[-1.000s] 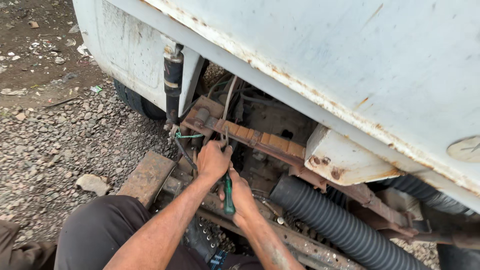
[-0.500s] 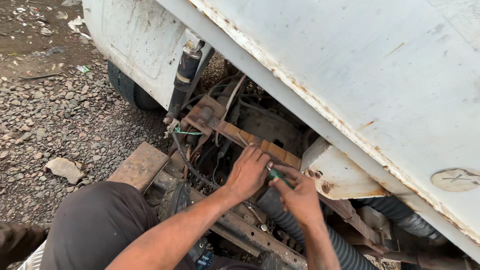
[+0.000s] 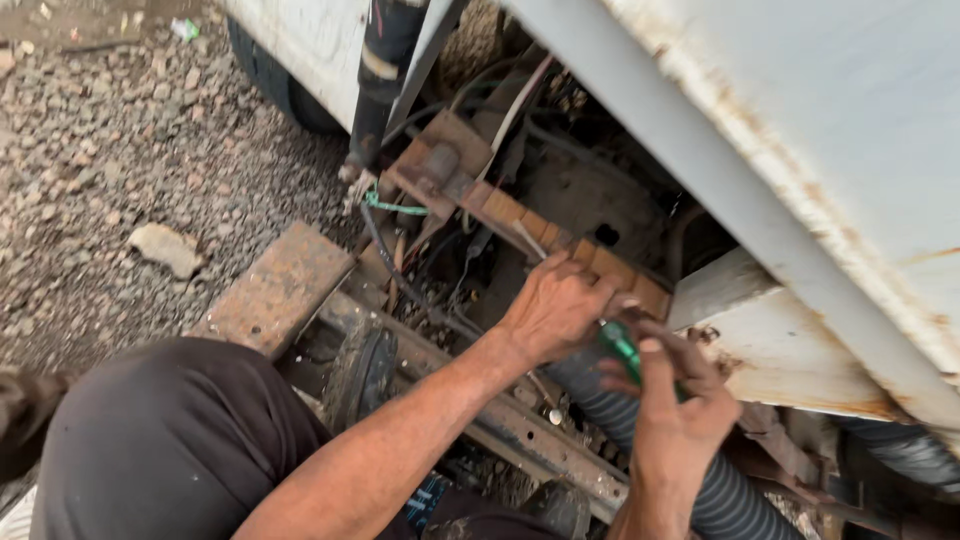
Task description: The person uses a screwdriver to work on a rusty metal component under a vehicle, likely part of the suspension or leaf spring assembly. The person continues to adjust and tighten the component throughout the clip.
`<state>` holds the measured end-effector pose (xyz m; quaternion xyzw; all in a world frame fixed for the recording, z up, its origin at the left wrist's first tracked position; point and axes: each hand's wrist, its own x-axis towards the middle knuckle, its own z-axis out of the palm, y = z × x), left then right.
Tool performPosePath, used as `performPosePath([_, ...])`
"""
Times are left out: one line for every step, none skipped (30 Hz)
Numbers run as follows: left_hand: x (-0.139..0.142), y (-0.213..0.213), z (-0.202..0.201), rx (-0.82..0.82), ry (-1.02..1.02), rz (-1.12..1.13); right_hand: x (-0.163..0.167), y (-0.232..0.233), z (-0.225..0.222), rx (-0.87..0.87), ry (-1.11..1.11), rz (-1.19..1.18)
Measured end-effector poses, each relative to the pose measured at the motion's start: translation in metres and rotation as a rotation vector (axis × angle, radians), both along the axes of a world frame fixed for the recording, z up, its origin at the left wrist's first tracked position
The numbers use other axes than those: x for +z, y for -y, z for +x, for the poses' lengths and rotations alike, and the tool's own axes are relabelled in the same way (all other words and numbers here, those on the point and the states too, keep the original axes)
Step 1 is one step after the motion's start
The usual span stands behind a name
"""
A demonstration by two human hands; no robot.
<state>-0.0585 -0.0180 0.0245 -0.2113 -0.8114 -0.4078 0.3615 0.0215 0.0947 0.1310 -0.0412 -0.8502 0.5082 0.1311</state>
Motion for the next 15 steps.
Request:
performPosePath([-0.001,-0.004,-0.004,0.003,0.040,0.022,-0.005,-0.001,-0.002,0.016,-0.141,0.082])
performPosePath([-0.002,-0.009,-0.007,0.004,0.076,0.043,-0.009,-0.003,-0.005,0.032,-0.284,0.164])
performPosePath([-0.002,-0.013,-0.010,0.000,0.110,0.068,-0.011,-0.006,-0.009,0.032,-0.294,0.054])
performPosePath([-0.002,-0.016,-0.013,0.002,0.114,0.064,-0.013,-0.008,-0.013,0.028,-0.312,-0.059])
performPosePath([-0.002,-0.019,-0.016,0.006,0.110,0.055,-0.015,-0.010,-0.017,0.025,-0.337,-0.178])
performPosePath([-0.002,-0.021,-0.019,0.013,0.107,0.045,-0.018,-0.013,-0.021,0.030,-0.331,-0.226])
performPosePath([-0.002,-0.022,-0.020,0.012,0.113,0.050,-0.021,-0.016,-0.024,0.035,-0.322,-0.275])
performPosePath([-0.003,-0.024,-0.021,0.012,0.122,0.055,-0.025,-0.020,-0.026,0.039,-0.311,-0.323])
performPosePath([-0.004,-0.025,-0.021,0.010,0.132,0.064,-0.030,-0.023,-0.027,0.070,-0.343,-0.344])
performPosePath([-0.004,-0.028,-0.019,0.018,0.139,0.071,-0.034,-0.029,-0.028,0.100,-0.379,-0.363])
performPosePath([-0.005,-0.030,-0.018,0.023,0.143,0.076,-0.038,-0.033,-0.028,0.130,-0.418,-0.383])
performPosePath([-0.005,-0.032,-0.016,0.029,0.144,0.080,-0.041,-0.038,-0.027,0.141,-0.440,-0.353])
performPosePath([-0.006,-0.034,-0.014,0.030,0.151,0.080,-0.044,-0.042,-0.026,0.155,-0.462,-0.324])
performPosePath([-0.007,-0.036,-0.012,0.034,0.157,0.081,-0.046,-0.045,-0.024,0.172,-0.485,-0.296])
performPosePath([-0.008,-0.036,-0.011,0.038,0.163,0.084,-0.048,-0.047,-0.025,0.169,-0.496,-0.312])
